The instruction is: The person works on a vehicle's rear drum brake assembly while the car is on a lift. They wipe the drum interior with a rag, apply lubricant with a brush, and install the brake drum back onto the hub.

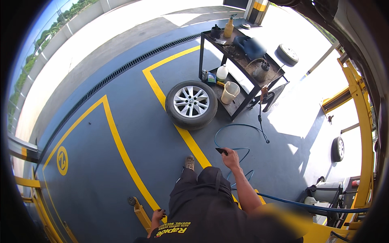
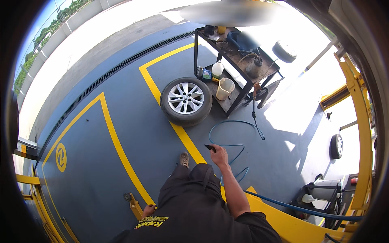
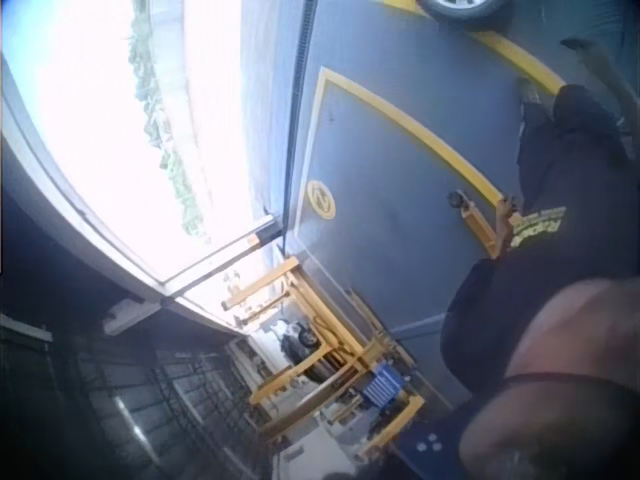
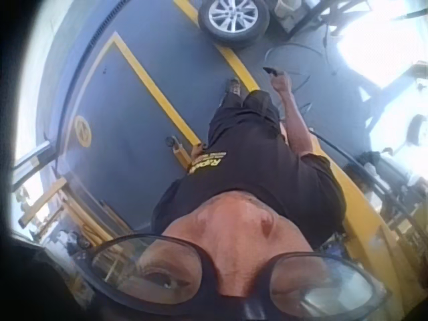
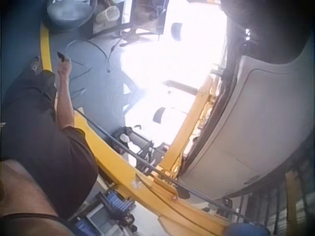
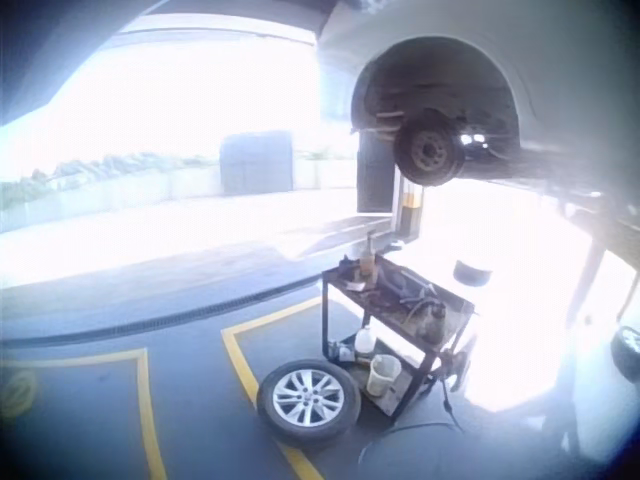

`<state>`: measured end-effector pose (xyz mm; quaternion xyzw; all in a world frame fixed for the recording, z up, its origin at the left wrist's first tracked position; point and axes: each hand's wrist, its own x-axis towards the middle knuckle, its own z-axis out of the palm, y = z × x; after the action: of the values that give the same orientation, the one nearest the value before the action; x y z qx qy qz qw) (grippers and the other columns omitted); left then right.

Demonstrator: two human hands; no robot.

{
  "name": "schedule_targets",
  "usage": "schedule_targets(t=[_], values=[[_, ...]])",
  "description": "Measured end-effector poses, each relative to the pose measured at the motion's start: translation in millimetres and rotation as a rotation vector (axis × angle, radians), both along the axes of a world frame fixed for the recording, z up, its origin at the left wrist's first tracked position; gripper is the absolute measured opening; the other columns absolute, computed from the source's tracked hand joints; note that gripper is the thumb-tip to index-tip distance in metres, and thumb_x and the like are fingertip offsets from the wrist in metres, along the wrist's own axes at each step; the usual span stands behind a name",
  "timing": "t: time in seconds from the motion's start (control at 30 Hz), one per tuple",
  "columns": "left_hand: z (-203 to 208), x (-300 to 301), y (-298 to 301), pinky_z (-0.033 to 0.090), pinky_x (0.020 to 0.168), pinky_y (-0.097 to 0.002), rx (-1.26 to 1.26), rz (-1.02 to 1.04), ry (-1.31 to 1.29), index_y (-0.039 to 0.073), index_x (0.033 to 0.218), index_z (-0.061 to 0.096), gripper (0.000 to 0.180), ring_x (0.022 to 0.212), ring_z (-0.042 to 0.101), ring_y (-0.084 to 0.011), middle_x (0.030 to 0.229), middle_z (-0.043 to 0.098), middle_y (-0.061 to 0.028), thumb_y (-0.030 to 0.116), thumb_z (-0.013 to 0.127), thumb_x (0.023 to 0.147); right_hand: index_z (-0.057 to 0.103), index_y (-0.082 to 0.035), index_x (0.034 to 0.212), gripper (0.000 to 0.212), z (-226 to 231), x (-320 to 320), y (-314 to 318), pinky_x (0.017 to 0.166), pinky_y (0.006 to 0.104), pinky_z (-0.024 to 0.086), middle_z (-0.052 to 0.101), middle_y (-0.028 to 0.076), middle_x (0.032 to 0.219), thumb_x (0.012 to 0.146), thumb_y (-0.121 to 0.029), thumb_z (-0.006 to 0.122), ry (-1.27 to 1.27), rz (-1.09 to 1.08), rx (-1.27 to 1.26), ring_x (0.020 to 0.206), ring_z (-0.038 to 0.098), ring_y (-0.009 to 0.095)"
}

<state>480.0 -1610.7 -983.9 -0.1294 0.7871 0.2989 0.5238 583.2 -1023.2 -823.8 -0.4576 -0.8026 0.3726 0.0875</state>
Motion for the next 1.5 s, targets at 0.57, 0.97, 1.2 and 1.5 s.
schedule_targets(t=[0.57,0.97,1.2,1.5], values=[[175.5,-596.5,804.2,0.056,0.082,-0.0318,0.807,-0.333,0.493,-0.002,0.117,0.072,0.027,0.086,0.071,-0.0177,0.098,0.075,-0.0081,0.02,0.059,0.107,0.071,0.001,0.123,0.029,256.1,-324.5,441.2,0.09,0.0334,0.054,0.077,0.015,0.106,0.096,-0.004,0.061,0.488,-0.286,0.264,0.098,0.072,0.02],[195.3,-710.5,904.2,0.058,0.083,-0.0403,0.446,-0.759,0.457,-0.002,0.116,0.073,0.036,0.091,0.077,-0.0283,0.1,0.078,-0.0165,0.03,0.065,0.1,0.067,-0.003,0.127,0.04,498.5,-419.3,758.6,0.102,0.0466,0.051,0.066,0.016,0.122,0.087,-0.002,0.066,-0.122,-0.557,1.266,0.116,0.064,0.035],[219.7,-796.6,794.1,0.06,0.071,-0.0459,-0.218,-0.373,-0.061,-0.01,0.117,0.07,0.033,0.08,0.076,-0.0336,0.103,0.077,-0.0229,0.016,0.062,0.098,0.048,0.002,0.147,0.064,475.2,-497.9,800.5,0.114,0.055,0.041,0.054,0.026,0.144,0.085,0.0,0.063,-0.033,-0.842,1.077,0.134,0.053,0.043],[209.4,-889.8,975.8,0.058,0.069,-0.0385,0.182,-0.857,0.075,-0.007,0.12,0.071,0.033,0.08,0.075,-0.0267,0.102,0.077,-0.0194,0.018,0.064,0.099,0.06,-0.001,0.137,0.063,482.0,-416.3,779.0,0.112,0.0444,0.048,0.061,0.016,0.137,0.075,0.006,0.07,-0.635,-0.624,1.368,0.128,0.058,0.037]])
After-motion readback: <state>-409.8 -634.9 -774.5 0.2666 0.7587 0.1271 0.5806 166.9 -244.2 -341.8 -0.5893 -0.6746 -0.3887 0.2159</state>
